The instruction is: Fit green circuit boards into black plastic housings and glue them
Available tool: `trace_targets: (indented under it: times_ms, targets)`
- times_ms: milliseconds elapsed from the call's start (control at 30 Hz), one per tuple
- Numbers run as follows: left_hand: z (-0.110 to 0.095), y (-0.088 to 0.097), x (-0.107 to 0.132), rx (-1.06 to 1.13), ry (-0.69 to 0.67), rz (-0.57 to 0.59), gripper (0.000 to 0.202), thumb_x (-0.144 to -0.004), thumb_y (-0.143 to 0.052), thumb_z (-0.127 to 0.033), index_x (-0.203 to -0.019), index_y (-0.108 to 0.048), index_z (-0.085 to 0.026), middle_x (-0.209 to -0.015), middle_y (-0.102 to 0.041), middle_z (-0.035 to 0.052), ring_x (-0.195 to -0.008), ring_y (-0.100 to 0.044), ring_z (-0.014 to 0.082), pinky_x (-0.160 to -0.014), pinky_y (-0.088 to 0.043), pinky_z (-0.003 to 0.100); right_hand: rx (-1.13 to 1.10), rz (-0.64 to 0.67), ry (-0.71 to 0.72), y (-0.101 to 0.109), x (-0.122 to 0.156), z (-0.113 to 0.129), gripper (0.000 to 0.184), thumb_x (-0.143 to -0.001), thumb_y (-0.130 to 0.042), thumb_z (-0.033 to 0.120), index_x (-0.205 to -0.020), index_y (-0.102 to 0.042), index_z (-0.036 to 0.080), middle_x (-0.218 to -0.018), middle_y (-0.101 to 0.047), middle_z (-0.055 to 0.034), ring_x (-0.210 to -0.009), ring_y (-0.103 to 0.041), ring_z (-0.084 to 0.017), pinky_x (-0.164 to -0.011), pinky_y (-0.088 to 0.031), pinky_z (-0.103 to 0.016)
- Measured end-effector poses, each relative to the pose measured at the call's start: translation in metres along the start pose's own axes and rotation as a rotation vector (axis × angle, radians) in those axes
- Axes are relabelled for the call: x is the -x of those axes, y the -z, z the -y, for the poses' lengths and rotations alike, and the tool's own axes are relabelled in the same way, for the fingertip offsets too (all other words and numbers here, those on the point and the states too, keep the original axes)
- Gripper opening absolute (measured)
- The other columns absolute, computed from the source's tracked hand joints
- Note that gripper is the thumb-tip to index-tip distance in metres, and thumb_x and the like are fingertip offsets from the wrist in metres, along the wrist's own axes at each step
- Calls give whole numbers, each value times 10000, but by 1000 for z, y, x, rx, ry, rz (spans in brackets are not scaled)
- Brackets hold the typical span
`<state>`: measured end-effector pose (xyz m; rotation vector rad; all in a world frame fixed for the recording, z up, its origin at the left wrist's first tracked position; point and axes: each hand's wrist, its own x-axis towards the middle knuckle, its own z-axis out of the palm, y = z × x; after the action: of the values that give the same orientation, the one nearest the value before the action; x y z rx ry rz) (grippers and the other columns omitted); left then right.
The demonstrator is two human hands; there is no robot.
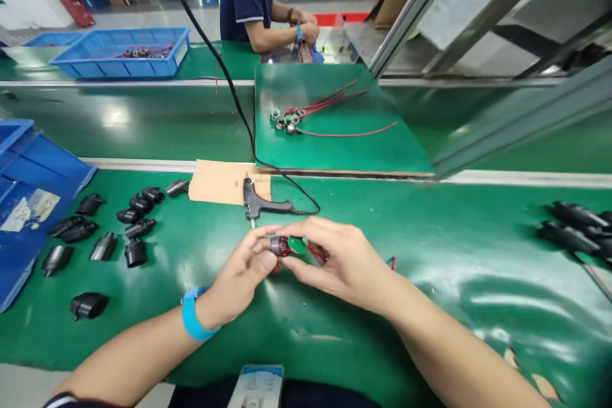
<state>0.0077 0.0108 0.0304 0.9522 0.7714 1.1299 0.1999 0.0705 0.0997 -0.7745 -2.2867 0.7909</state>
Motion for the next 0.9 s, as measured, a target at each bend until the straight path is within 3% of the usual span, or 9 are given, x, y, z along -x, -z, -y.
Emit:
trace_targets:
  times_ms: [100,200,267,333,467,600,700,800,900]
  targets:
    - [-6,-2,10,30,63,-32,336,-918,-706,-373,-1208,-599,-242,-1055,-690,35,-973,-648,119,-895,-500,243,-140,-3,-131,-21,19,3,329,-897,-682,289,-1214,-647,213,-850,-638,-13,-622,-505,-105,-609,-473,-250]
    - [-6,-1,21,-6,65,-68,319,-884,-747,-330,-1137,-599,-203,-983,-694,37,-922,-666,129,-851,-530,254,-463,11,-399,-33,29,3,561,-841,-740,334,-1352,-530,241,-955,-592,-10,-636,-545,-91,-573,-491,-242]
    - [-4,1,26,-73,-9,-91,298,-883,-747,-276,-1125,-588,-204,-996,-688,34,-917,-669,125,-831,-540,248,-672,41,-547,-38,32,3,525,-851,-718,400,-1309,-531,223,-953,-575,-11,-619,-571,-85,-518,-476,-226]
    - [-2,2,29,-179,-126,-115,268,-891,-725,-204,-1112,-574,-217,-1069,-667,36,-919,-664,114,-821,-544,242,-799,77,-620,-42,35,3,396,-877,-673,477,-1131,-589,185,-859,-580,-3,-580,-563,-83,-469,-433,-207]
    - [2,7,32,-493,-372,-171,263,-865,-716,-113,-1052,-567,-224,-1147,-627,54,-958,-647,135,-817,-558,265,-839,14,-618,-48,38,3,351,-857,-701,501,-862,-566,177,-681,-546,35,-516,-460,-65,-463,-359,-200]
    - [4,13,34,-772,-580,-140,275,-814,-757,-92,-1006,-611,-222,-1107,-664,56,-1041,-643,178,-890,-564,318,-705,-155,-569,-53,39,7,273,-911,-649,456,-887,-593,189,-646,-482,47,-557,-407,-82,-510,-355,-218]
    - [5,13,33,-835,-679,-159,368,-797,-772,-72,-1071,-595,-241,-1063,-673,38,-988,-672,173,-855,-598,322,-664,-211,-557,-55,39,11,243,-929,-620,445,-919,-617,203,-654,-490,35,-581,-429,-100,-535,-383,-231]
    - [4,10,31,-901,-722,-185,450,-793,-792,-84,-1161,-587,-243,-1037,-654,29,-956,-683,156,-836,-616,294,-747,-178,-574,-57,40,13,268,-890,-666,461,-981,-652,210,-706,-539,13,-621,-476,-112,-566,-425,-239]
    - [3,8,31,-995,-764,-182,323,-850,-752,-127,-1129,-636,-242,-1054,-624,30,-930,-686,126,-812,-619,239,-812,-84,-634,-58,42,14,396,-776,-784,458,-1072,-692,211,-621,-445,51,-552,-392,-96,-495,-362,-222]
